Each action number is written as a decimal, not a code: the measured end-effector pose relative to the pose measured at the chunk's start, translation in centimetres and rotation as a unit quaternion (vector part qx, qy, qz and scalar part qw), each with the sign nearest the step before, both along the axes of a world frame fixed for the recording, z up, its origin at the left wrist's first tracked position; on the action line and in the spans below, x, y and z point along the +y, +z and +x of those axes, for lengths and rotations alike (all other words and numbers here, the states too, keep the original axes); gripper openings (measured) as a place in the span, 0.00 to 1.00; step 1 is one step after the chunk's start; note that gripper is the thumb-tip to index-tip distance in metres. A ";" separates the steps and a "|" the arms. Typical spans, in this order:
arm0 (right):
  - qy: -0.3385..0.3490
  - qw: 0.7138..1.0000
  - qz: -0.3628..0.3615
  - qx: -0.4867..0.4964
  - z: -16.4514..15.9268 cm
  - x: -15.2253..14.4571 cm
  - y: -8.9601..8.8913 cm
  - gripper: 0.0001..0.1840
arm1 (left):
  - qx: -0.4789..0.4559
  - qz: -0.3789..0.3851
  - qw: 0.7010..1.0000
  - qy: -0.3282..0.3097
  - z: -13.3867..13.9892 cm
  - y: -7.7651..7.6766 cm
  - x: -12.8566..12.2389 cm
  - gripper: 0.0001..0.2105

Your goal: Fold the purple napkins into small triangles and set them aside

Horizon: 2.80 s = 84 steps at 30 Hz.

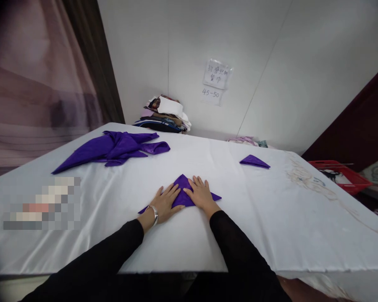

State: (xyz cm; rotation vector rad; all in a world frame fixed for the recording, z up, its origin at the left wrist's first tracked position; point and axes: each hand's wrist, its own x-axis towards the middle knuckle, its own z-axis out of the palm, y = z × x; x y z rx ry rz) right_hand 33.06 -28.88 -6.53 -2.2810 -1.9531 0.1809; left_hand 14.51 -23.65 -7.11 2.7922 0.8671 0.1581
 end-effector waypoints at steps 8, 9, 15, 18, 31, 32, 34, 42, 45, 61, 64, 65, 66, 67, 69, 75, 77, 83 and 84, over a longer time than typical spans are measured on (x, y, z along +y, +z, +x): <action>-0.003 1.000 -0.012 0.000 -0.2 -0.2 0.3 0.37 | 0.016 -0.006 1.000 -0.003 -1.6 0.7 -0.6 0.36; -0.005 1.000 -0.015 0.000 -0.2 -0.2 0.4 0.37 | 0.017 -0.005 1.000 -0.004 -2.1 0.8 -0.7 0.36; -0.016 0.999 -0.030 0.011 -0.4 -0.1 0.7 0.36 | 0.017 0.001 1.000 0.000 -5.5 1.1 -1.2 0.35; -0.016 0.999 -0.033 0.017 -0.3 -0.1 0.7 0.36 | 0.020 0.013 1.000 0.012 -7.4 1.0 -1.4 0.35; -0.012 1.000 -0.013 0.025 -0.2 -0.1 0.4 0.35 | 0.009 -0.032 0.995 0.094 -6.7 3.6 -0.6 0.34; -0.014 1.000 -0.011 0.022 -0.2 -0.1 0.5 0.35 | -0.003 -0.032 0.996 0.082 -5.2 3.8 -0.7 0.34; -0.014 1.000 -0.010 0.016 -0.2 -0.1 0.5 0.34 | -0.018 -0.030 0.998 0.050 -2.2 3.7 -0.8 0.34; -0.013 1.000 -0.013 0.005 -0.3 -0.2 0.8 0.34 | 0.000 0.002 1.000 -0.003 1.6 0.0 -0.4 0.36; -0.013 1.000 -0.008 0.006 -0.3 -0.2 0.7 0.34 | 0.002 0.003 1.000 -0.008 0.8 0.1 -0.4 0.36; -0.014 0.999 -0.014 0.031 -0.3 -0.3 0.9 0.33 | 0.020 -0.009 0.999 0.028 -6.7 1.0 -0.5 0.34; -0.010 0.999 -0.011 0.031 -0.2 -0.4 0.8 0.33 | 0.033 -0.036 0.997 0.066 -7.6 1.3 0.2 0.35; -0.010 0.999 -0.010 0.030 -0.2 -0.4 0.8 0.33 | 0.035 -0.042 0.995 0.079 -7.4 1.5 0.3 0.35; -0.011 0.999 -0.007 0.029 -0.2 -0.4 0.8 0.33 | 0.033 -0.045 0.994 0.089 -7.0 1.8 0.4 0.35; -0.012 0.999 -0.004 0.030 -0.2 -0.4 0.7 0.33 | 0.026 -0.044 0.994 0.094 -6.4 2.0 0.5 0.35; -0.014 0.999 0.002 0.032 -0.2 -0.4 0.7 0.32 | 0.004 -0.032 0.996 0.089 -4.6 2.5 0.6 0.35; -0.019 1.000 0.004 0.016 -0.2 -0.4 0.7 0.31 | -0.007 -0.003 0.999 0.036 0.1 1.9 0.7 0.36; -0.016 1.000 0.010 0.015 -0.1 -0.3 0.5 0.31 | 0.010 -0.010 1.000 0.028 0.5 1.1 0.8 0.37; -0.016 1.000 0.019 0.017 0.1 -0.2 0.0 0.31 | 0.009 -0.002 1.000 0.016 0.2 -0.2 1.1 0.38; -0.016 1.000 0.018 0.016 0.1 -0.2 0.0 0.31 | 0.008 0.001 1.000 0.015 0.2 -0.3 1.2 0.37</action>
